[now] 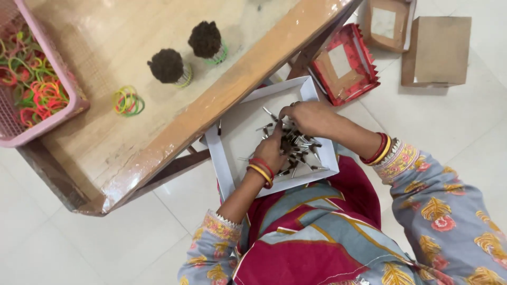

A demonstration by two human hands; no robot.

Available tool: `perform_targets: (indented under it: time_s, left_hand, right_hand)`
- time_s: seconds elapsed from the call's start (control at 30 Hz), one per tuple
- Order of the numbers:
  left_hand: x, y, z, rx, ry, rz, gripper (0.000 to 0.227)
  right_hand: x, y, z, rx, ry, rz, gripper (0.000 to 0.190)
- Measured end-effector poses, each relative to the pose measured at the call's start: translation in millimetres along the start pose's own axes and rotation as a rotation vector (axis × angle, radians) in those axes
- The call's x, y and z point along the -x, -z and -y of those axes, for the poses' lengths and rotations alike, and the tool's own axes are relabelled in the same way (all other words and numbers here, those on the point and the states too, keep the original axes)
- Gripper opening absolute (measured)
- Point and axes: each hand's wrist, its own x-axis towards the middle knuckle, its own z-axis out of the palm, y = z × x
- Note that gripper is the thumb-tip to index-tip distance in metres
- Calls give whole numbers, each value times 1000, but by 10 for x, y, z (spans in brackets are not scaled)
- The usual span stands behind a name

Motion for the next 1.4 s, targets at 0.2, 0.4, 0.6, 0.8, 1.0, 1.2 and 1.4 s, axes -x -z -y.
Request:
perform_targets:
  time_s: [0.2, 0.4, 0.6, 0.8, 1.0, 1.2, 1.4]
  left_hand:
    - [-247, -521, -140, -380, -188, 220, 51]
    - [-15, -759, 119, -813, -359, 98, 15]
    - [-210, -129, 33, -704, -468, -46, 30]
    - [-41, -43, 360, 314, 123, -113, 36]
    - [235, -68, 472, 1688, 571, -136, 35]
    - [327, 19, 199, 1812, 375, -66, 52]
    - [407, 132, 210, 1516, 232, 76, 58]
  right_hand:
    - [285, 231, 3, -117, 29, -312, 36]
    - [411, 111, 10, -353, 145, -385, 29]
    - [445, 38, 208, -485, 353, -506, 29]
    - [211, -424, 190, -544, 266, -392, 34]
    - [233, -547, 351, -567, 378, -541, 22]
    - [214, -133, 673, -376, 638, -459, 84]
    - [109, -241, 607, -368, 534, -209, 107]
